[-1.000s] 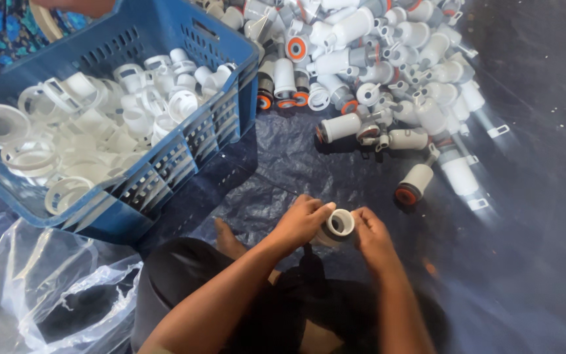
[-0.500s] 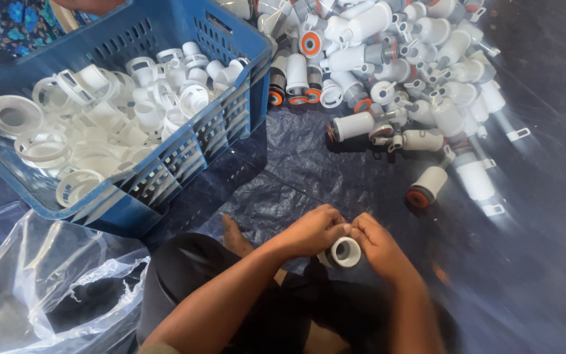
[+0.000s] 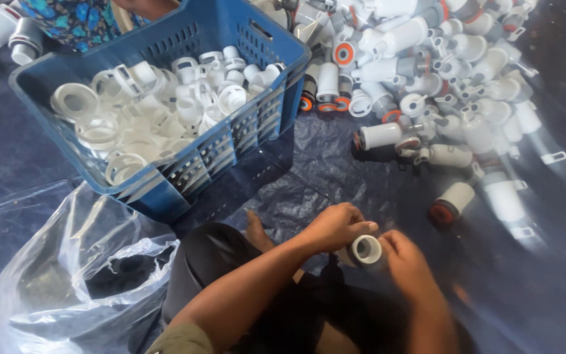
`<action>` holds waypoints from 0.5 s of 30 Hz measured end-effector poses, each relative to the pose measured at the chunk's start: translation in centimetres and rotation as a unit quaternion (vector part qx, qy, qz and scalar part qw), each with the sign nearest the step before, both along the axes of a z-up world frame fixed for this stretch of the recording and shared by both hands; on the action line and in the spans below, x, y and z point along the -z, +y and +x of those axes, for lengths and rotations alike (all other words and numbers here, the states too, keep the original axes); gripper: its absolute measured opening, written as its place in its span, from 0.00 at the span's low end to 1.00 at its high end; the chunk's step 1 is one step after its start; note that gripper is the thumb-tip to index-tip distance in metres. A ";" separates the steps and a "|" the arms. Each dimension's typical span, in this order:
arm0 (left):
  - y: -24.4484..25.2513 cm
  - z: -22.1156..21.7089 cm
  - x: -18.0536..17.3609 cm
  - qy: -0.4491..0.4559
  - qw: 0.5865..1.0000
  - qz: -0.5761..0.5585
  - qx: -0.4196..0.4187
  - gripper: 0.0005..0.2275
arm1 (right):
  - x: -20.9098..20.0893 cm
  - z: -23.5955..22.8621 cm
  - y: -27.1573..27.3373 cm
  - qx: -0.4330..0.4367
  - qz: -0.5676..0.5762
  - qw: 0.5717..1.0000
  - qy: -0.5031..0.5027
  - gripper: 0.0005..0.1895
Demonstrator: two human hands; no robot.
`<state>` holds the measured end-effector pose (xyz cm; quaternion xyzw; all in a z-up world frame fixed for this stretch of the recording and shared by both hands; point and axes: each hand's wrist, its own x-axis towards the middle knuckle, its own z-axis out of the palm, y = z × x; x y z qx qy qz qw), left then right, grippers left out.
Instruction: The person assembles white plastic components by hand, inserting cylindrical parts into larger housings and securing them with orange rings. The person repeatedly picks up parts from a blue crate and the floor, assembles them, and places the finished units aside.
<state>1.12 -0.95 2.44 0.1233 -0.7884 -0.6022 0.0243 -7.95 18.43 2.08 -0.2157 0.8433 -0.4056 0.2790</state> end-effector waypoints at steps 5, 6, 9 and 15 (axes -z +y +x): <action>-1.0 0.2 0.0 -0.031 0.999 -0.004 0.016 0.22 | -0.3 1.2 -1.5 0.137 0.013 0.990 0.029 0.13; -1.0 0.3 0.2 -0.034 0.999 0.006 0.022 0.22 | -0.4 1.4 -1.7 0.174 0.008 0.985 0.004 0.13; -0.6 0.1 1.2 -0.033 0.997 0.074 0.003 0.21 | -0.5 1.5 -2.0 0.197 -0.049 0.978 -0.051 0.14; 0.5 -0.5 1.5 0.001 0.998 0.048 -0.038 0.20 | -0.6 0.3 -1.6 0.157 -0.094 0.975 -0.130 0.18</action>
